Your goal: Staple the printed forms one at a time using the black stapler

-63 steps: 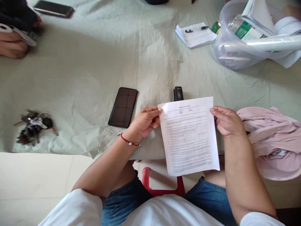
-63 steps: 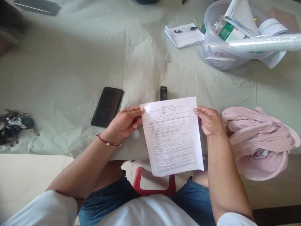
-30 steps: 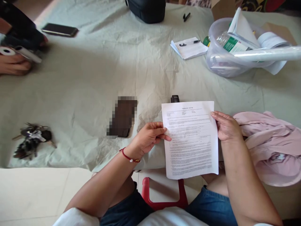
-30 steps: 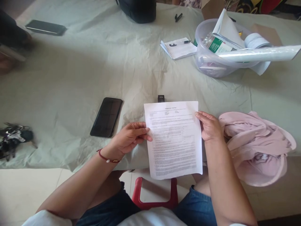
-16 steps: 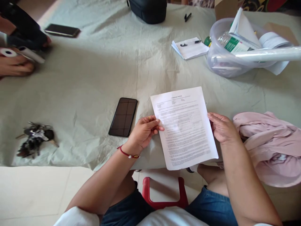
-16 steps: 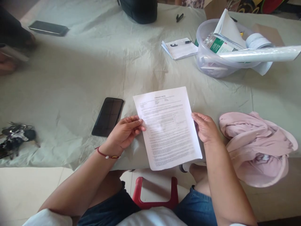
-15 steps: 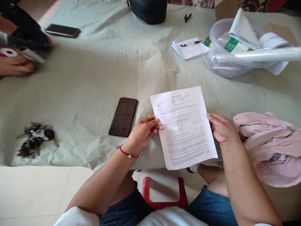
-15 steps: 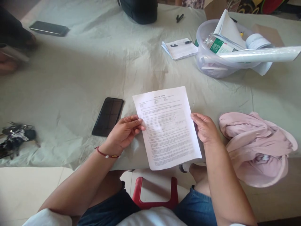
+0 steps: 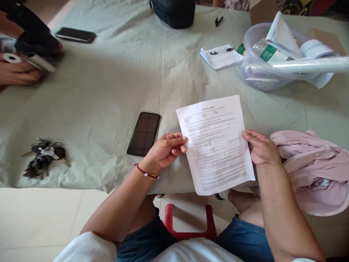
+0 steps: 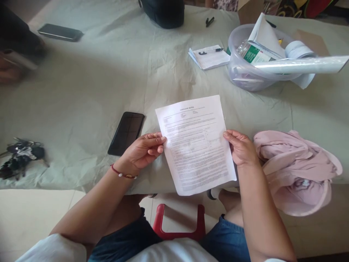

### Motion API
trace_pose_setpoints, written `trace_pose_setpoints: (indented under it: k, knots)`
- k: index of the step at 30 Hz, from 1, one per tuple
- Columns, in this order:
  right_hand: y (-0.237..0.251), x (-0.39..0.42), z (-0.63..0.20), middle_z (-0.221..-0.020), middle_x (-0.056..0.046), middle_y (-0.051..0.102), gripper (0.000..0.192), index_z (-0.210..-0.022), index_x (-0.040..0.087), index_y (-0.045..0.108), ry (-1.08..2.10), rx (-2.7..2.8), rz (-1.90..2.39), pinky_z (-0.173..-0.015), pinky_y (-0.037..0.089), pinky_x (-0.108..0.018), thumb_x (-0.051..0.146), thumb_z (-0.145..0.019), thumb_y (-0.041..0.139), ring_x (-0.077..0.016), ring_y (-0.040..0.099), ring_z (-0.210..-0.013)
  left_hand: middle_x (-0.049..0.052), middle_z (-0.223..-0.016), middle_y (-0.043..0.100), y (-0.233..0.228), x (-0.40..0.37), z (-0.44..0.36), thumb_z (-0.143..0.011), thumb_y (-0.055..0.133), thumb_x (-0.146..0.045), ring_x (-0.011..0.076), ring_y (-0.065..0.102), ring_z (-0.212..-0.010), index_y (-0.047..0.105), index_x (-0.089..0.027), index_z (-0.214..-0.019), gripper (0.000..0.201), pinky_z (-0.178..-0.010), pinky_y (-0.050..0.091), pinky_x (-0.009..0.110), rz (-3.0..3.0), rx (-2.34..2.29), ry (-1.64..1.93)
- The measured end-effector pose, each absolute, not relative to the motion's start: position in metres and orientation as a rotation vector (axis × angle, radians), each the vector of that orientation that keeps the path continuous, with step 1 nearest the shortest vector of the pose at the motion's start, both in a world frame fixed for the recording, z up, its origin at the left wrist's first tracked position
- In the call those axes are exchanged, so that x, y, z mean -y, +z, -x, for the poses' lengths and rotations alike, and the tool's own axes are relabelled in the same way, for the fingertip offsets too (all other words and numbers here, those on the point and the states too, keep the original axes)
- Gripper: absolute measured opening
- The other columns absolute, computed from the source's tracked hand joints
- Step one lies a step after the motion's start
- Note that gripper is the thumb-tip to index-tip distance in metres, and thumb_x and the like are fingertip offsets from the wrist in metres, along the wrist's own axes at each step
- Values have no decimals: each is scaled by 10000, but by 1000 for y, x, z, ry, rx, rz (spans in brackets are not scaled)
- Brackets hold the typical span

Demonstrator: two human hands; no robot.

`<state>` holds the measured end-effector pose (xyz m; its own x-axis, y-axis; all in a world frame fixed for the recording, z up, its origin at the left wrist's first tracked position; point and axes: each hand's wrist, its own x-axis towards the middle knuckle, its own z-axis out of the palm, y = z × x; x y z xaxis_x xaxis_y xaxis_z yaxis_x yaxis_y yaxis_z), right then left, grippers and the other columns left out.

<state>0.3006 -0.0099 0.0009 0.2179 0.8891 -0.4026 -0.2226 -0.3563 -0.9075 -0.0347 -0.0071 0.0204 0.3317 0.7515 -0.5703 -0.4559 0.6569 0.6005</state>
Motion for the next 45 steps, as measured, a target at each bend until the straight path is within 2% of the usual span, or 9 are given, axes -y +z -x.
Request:
trace_pose_setpoints:
  k: [5, 9, 16, 25, 31, 36, 39, 42, 45]
  knots:
    - [0, 7, -301, -833, 24, 845, 471, -787, 292, 848, 1148, 613, 1422, -732, 670, -325, 433, -447, 1142, -176, 755, -713, 56, -588, 701, 17, 11, 27, -850, 853, -30, 62, 613, -482, 792, -71, -782, 100, -363, 292, 89, -362, -969, 707]
    - [-1, 6, -304, -837, 29, 844, 454, -795, 296, 852, 1108, 602, 1414, -770, 675, -313, 414, -462, 1138, -172, 764, -744, 70, -574, 725, 14, 17, 21, -877, 866, -95, 50, 574, -453, 777, -98, -743, 161, -395, 336, 92, -454, -926, 675]
    - [-12, 5, -304, -779, -14, 818, 476, -817, 231, 843, 1314, 693, 1533, -732, 646, -365, 477, -509, 1109, -207, 750, -713, 34, -570, 722, 20, 23, 21, -784, 989, -246, 55, 584, -456, 796, -116, -834, 237, -437, 394, 116, -591, -835, 759]
    - [-17, 2, -292, -789, 30, 810, 501, -810, 244, 829, 1050, 706, 1449, -740, 626, -336, 526, -499, 1103, -169, 723, -708, 49, -730, 758, 7, 18, 23, -708, 993, -186, 38, 556, -456, 834, -98, -897, 261, -393, 285, 148, -592, -909, 667]
    - [-11, 4, -296, -815, -4, 827, 530, -808, 237, 837, 1246, 593, 1493, -726, 632, -348, 465, -428, 1128, -195, 741, -736, 33, -732, 757, 16, 22, 20, -679, 1026, -292, 23, 488, -401, 871, -137, -924, 329, -402, 268, 175, -651, -857, 676]
    - [-1, 6, -308, -818, -10, 827, 520, -819, 232, 850, 1342, 662, 1516, -724, 622, -329, 472, -454, 1131, -183, 733, -731, -5, -617, 686, 18, 17, 23, -649, 1011, -249, 37, 481, -408, 817, -137, -790, 264, -402, 297, 178, -612, -995, 721]
    - [4, 9, -313, -831, -21, 838, 537, -830, 227, 866, 1385, 717, 1541, -739, 619, -327, 499, -453, 1134, -177, 733, -721, -37, -545, 606, 16, 12, 25, -691, 964, -207, 35, 466, -407, 793, -135, -773, 203, -396, 257, 160, -567, -1114, 823]
    - [6, 12, -316, -855, -25, 850, 519, -850, 246, 882, 1407, 778, 1559, -776, 626, -326, 518, -484, 1129, -179, 745, -738, -21, -611, 644, 17, 8, 25, -764, 894, -167, 27, 492, -415, 771, -125, -765, 130, -402, 272, 152, -516, -1191, 945]
    - [8, 15, -317, -871, -20, 853, 460, -859, 287, 885, 1452, 840, 1579, -793, 636, -345, 550, -554, 1106, -196, 752, -753, -31, -620, 623, 19, 7, 23, -826, 830, -136, 25, 508, -416, 721, -128, -705, 164, -415, 320, 151, -477, -1207, 1049]
